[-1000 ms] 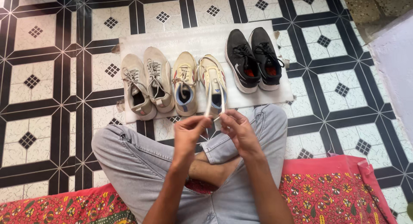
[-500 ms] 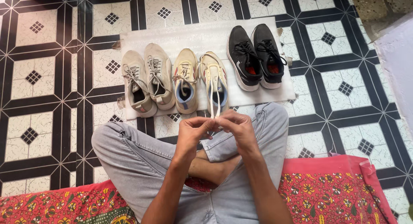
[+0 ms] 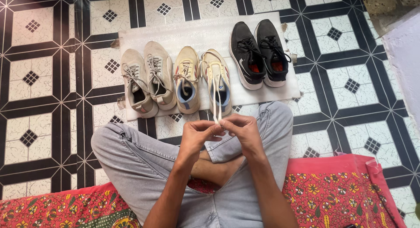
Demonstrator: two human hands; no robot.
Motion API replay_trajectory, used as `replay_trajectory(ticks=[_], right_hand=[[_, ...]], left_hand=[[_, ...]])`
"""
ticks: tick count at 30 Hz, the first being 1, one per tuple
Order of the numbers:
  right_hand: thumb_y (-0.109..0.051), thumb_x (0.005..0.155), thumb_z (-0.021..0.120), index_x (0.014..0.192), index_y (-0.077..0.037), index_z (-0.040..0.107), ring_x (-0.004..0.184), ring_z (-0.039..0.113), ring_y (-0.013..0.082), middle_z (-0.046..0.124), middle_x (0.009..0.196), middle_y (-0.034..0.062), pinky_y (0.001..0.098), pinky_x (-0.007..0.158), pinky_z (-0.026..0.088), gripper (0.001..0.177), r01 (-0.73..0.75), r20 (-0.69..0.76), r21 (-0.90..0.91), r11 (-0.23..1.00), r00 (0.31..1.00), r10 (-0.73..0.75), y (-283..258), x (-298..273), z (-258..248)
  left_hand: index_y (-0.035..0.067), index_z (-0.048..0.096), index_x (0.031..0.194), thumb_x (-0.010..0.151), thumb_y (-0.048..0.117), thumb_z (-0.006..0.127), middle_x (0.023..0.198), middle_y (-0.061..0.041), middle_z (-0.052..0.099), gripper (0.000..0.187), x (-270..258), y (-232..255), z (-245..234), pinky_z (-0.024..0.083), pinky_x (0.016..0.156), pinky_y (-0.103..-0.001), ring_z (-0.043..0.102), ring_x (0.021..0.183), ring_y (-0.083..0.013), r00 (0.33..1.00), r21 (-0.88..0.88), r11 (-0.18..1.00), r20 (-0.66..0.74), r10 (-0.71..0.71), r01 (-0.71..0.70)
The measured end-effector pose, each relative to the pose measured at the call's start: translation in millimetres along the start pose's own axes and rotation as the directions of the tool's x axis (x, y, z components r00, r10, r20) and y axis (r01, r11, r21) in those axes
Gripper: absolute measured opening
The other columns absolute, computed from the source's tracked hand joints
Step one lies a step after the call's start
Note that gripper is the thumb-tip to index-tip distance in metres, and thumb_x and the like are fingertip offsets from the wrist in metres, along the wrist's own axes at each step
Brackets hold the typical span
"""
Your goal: The person sits cross-legged on the floor and laces a pair of beige sneakers. They thread the laces through the eyelets, pull them tight, and tie a knot, repeating the process to secure the shoe.
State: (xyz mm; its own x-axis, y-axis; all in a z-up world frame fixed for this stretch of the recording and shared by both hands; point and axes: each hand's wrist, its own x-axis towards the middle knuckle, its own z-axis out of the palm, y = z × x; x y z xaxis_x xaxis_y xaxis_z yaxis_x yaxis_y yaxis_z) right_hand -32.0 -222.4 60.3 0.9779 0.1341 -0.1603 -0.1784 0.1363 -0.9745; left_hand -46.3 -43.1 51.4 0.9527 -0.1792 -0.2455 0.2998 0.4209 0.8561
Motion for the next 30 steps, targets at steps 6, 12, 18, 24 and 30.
replay_trajectory(ticks=[6, 12, 18, 24, 30], right_hand=[[-0.007, 0.085, 0.08, 0.093, -0.002, 0.082, 0.074, 0.065, 0.0087, 0.072, 0.079, 0.0044, 0.0239, 0.069, 0.051, 0.01, 0.21, -0.014, -0.16, 0.964, 0.976, -0.215, -4, -7, 3], [-0.013, 0.095, 0.072, 0.114, -0.003, 0.078, 0.073, 0.068, 0.0204, 0.075, 0.083, 0.0091, 0.0331, 0.063, 0.053, 0.022, 0.071, -0.045, -0.457, 0.887, 0.994, -0.103, -1, 17, -11], [-0.015, 0.091, 0.067, 0.134, -0.002, 0.055, 0.092, 0.073, 0.0433, 0.066, 0.114, 0.0265, 0.0465, 0.075, 0.06, 0.047, 0.275, 0.071, -0.708, 0.65, 0.944, -0.323, 53, 47, -1], [-0.022, 0.095, 0.065, 0.107, 0.0, 0.054, 0.09, 0.064, 0.0543, 0.053, 0.114, 0.0413, 0.0537, 0.07, 0.055, 0.028, 0.271, 0.091, -0.92, 0.282, 0.851, -0.518, 97, 89, 11], [-0.025, 0.102, 0.059, 0.102, -0.003, 0.055, 0.072, 0.063, 0.049, 0.057, 0.091, 0.0297, 0.0588, 0.066, 0.051, 0.023, 0.226, 0.094, -0.957, 0.183, 0.836, -0.541, 115, 97, 11]], left_hand=[[-0.003, 0.079, 0.101, 0.088, 0.016, 0.079, 0.09, -0.013, 0.079, 0.023, -3, -4, -1, 0.064, 0.071, -0.032, 0.078, 0.082, -0.0197, 0.999, -0.014, 0.999, 0.008, -0.046, 0.046], [-0.003, 0.079, 0.104, 0.089, 0.021, 0.079, 0.088, -0.011, 0.078, 0.028, -2, -4, -4, 0.061, 0.069, -0.031, 0.075, 0.083, -0.0165, 0.999, 0.018, 0.999, 0.01, -0.049, 0.049], [-0.002, 0.078, 0.111, 0.092, 0.022, 0.075, 0.089, -0.006, 0.077, 0.03, -6, -2, 16, 0.055, 0.07, -0.025, 0.068, 0.077, -0.0093, 0.991, -0.029, 0.999, 0.124, -0.042, 0.046], [-0.005, 0.081, 0.104, 0.093, 0.014, 0.075, 0.08, -0.002, 0.072, 0.023, -35, 5, 41, 0.046, 0.062, -0.024, 0.058, 0.07, -0.0053, 0.99, 0.171, 0.978, 0.095, 0.108, -0.123], [-0.002, 0.082, 0.098, 0.09, 0.012, 0.077, 0.066, -0.003, 0.066, 0.017, -71, -13, 56, 0.043, 0.056, -0.025, 0.055, 0.062, -0.006, 0.971, 0.406, 0.882, 0.067, 0.232, -0.238]])
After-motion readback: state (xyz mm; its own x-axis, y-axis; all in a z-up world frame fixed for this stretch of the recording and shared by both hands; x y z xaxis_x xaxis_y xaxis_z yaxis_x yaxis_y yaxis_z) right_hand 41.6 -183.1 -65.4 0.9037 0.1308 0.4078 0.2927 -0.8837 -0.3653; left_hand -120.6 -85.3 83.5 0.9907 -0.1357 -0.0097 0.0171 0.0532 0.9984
